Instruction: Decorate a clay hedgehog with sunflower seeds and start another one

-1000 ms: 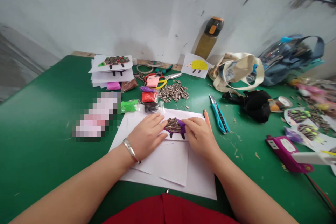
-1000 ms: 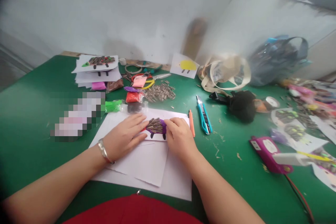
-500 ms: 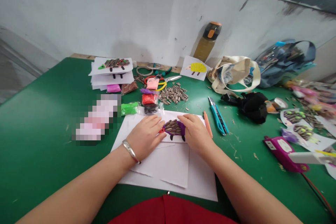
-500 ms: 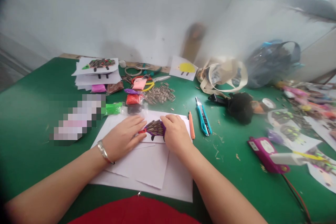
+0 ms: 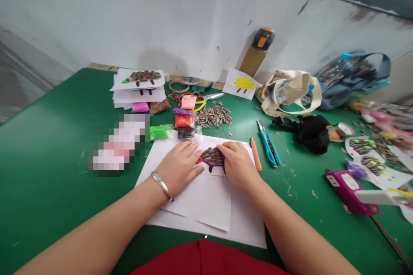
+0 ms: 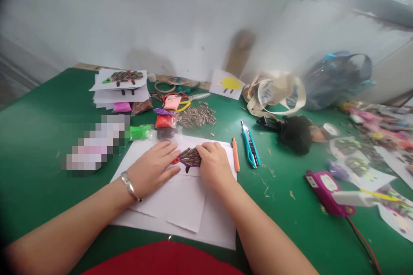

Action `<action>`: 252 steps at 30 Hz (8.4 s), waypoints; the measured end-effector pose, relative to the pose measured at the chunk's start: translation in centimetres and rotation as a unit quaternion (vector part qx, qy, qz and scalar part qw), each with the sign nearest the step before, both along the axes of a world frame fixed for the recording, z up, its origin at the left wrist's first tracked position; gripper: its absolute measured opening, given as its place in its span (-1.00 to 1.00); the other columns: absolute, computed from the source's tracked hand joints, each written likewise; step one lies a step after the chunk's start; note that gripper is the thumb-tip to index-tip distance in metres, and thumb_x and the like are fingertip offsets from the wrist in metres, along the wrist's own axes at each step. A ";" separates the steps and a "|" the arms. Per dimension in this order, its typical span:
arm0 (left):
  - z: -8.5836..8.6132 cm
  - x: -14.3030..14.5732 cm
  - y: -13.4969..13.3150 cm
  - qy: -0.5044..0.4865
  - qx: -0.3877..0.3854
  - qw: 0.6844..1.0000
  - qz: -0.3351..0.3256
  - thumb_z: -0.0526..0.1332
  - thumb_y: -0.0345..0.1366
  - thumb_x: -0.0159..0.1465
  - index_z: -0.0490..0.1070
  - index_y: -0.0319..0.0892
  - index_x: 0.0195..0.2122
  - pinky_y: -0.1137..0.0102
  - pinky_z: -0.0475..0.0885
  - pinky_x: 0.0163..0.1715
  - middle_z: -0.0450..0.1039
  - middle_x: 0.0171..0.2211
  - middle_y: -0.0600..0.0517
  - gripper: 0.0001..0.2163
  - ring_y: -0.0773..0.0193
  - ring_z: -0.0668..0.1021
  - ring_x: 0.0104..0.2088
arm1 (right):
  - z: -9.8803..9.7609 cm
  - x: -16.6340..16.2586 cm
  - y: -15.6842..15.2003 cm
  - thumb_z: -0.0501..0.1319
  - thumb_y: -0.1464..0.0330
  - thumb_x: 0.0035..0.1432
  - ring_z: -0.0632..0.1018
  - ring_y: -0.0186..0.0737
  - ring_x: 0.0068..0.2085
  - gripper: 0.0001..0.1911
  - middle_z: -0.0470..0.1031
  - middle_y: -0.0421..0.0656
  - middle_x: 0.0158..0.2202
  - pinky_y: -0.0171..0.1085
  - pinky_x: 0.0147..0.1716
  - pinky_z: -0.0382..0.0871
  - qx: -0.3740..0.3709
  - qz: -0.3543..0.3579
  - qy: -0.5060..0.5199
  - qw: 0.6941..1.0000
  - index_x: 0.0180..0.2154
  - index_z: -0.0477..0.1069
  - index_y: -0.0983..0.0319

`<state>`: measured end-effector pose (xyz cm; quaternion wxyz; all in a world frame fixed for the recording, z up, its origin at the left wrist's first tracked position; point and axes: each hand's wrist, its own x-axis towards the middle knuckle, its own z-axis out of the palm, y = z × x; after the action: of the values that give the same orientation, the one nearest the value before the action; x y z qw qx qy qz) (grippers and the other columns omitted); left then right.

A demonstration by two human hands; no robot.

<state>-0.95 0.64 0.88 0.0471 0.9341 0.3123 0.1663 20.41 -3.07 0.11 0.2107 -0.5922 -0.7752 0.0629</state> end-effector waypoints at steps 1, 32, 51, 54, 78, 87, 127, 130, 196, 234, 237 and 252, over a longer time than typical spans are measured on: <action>0.0 0.0 0.0 0.001 -0.003 1.000 0.002 0.16 -0.23 0.31 0.45 -0.35 -0.02 0.05 0.34 0.10 0.45 -0.02 -0.23 -0.68 -0.06 0.41 0.05 | 0.0 0.1 0.0 -0.01 0.60 0.13 0.44 -0.03 -0.10 -0.57 0.52 0.04 -0.12 -0.09 -0.08 0.36 0.000 0.003 0.004 1.000 -0.08 0.51 0.31; -0.4 0.4 -0.7 0.016 -0.017 1.000 0.007 0.20 -0.13 0.28 0.32 -0.34 0.12 -0.03 0.25 0.17 0.35 0.15 -0.27 -0.53 -0.13 0.35 0.18 | 0.5 2.2 0.1 -0.04 0.60 0.18 0.46 -0.06 0.07 -0.52 0.53 -0.11 0.02 0.27 0.22 -0.09 0.015 -0.019 0.052 0.998 -0.05 0.49 0.11; -0.9 0.4 -0.6 0.011 -0.053 0.998 0.011 0.17 -0.08 0.28 0.31 -0.31 0.14 -0.03 0.20 0.21 0.35 0.16 -0.27 -0.50 -0.10 0.35 0.19 | 0.5 3.1 -3.6 0.01 0.61 0.17 0.46 -0.02 0.00 -0.54 0.50 0.00 0.04 0.05 -0.02 0.41 0.047 0.115 -0.075 0.989 0.04 0.44 0.24; -0.8 0.4 -0.6 0.019 -0.056 0.998 0.011 0.17 -0.08 0.28 0.30 -0.32 0.14 -0.03 0.20 0.21 0.35 0.16 -0.28 -0.50 -0.09 0.35 0.19 | 0.4 3.5 -3.3 -0.01 0.64 0.15 0.49 -0.10 -0.05 -0.49 0.55 -0.07 -0.02 0.03 0.00 0.41 0.038 0.099 -0.005 0.994 0.05 0.42 0.21; -0.5 0.5 -0.6 0.027 -0.049 0.998 0.013 0.19 -0.09 0.27 0.30 -0.28 0.13 0.00 0.21 0.20 0.36 0.14 -0.23 -0.52 -0.08 0.36 0.18 | 1.9 3.3 -3.0 0.03 0.57 0.20 0.53 -0.12 -0.09 -0.64 0.58 -0.11 -0.11 0.07 0.09 0.28 -0.014 0.091 -0.008 0.996 -0.14 0.52 0.16; -0.2 0.6 -0.6 0.045 -0.066 0.997 0.020 0.18 -0.09 0.27 0.30 -0.34 0.14 -0.01 0.22 0.18 0.35 0.15 -0.26 -0.49 -0.12 0.36 0.17 | 3.4 2.4 4.3 0.03 0.48 0.23 0.54 -0.13 -0.10 -0.66 0.59 -0.09 -0.12 -0.25 -0.10 0.35 -0.080 -0.025 -0.061 0.995 -0.13 0.55 0.18; 0.1 0.7 -0.6 0.022 -0.065 0.998 0.010 0.22 -0.09 0.26 0.35 -0.37 0.09 0.01 0.25 0.15 0.38 0.08 -0.26 -0.51 -0.12 0.37 0.11 | 2.7 0.1 7.8 0.02 0.39 0.26 0.37 -0.02 -0.10 -0.75 0.46 -0.03 -0.16 -0.15 -0.24 0.10 -0.053 0.005 -0.266 0.963 -0.23 0.49 0.17; 0.1 0.7 -0.6 0.011 -0.068 0.998 0.007 0.23 -0.11 0.25 0.35 -0.37 0.08 0.00 0.26 0.14 0.39 0.06 -0.27 -0.52 -0.12 0.37 0.10 | 3.1 0.1 8.3 0.02 0.38 0.27 0.40 -0.02 -0.09 -0.73 0.46 -0.04 -0.14 -0.16 -0.24 0.12 -0.069 0.006 -0.256 0.964 -0.13 0.46 0.13; -0.6 0.9 -0.7 0.011 -0.057 0.998 0.009 0.16 0.03 0.26 0.29 -0.26 0.17 0.02 0.22 0.16 0.34 0.12 -0.23 -0.43 -0.07 0.35 0.13 | 0.9 1.0 0.7 0.08 0.40 0.23 0.54 -0.18 -0.12 -0.75 0.61 -0.22 -0.20 -0.26 -0.12 0.27 -0.058 -0.074 0.103 0.990 -0.26 0.53 0.09; -0.6 2.5 -1.8 0.069 -0.065 0.992 0.088 0.24 0.10 0.16 0.32 -0.15 0.20 -0.14 0.08 0.18 0.26 0.21 -0.22 -0.35 -0.24 0.23 0.22 | 0.2 -0.4 0.9 0.05 0.44 0.29 0.45 -0.18 -0.20 -0.72 0.49 -0.09 -0.33 -0.30 -0.20 0.22 -0.037 -0.042 0.005 0.998 -0.29 0.55 0.24; -0.6 2.6 -1.8 0.064 -0.062 0.992 0.089 0.25 0.10 0.16 0.32 -0.15 0.20 -0.12 0.08 0.19 0.26 0.21 -0.22 -0.35 -0.22 0.23 0.23 | 0.1 -0.5 0.9 0.05 0.45 0.29 0.45 -0.18 -0.20 -0.71 0.49 -0.08 -0.33 -0.30 -0.19 0.22 -0.029 -0.037 0.010 0.999 -0.29 0.55 0.25; -0.6 2.4 -2.0 0.071 -0.061 0.992 0.089 0.20 0.09 0.20 0.27 -0.13 0.24 -0.15 0.06 0.19 0.23 0.24 -0.22 -0.37 -0.22 0.21 0.25 | 1.5 1.2 0.7 0.05 0.42 0.25 0.50 -0.24 -0.21 -0.71 0.54 -0.19 -0.32 -0.27 -0.15 0.16 -0.089 -0.078 0.022 0.993 -0.35 0.54 0.15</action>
<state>1.40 -1.39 0.33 0.0666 0.9073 0.4067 0.0838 21.59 -2.36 1.60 0.1783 -0.6657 -0.7132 0.1278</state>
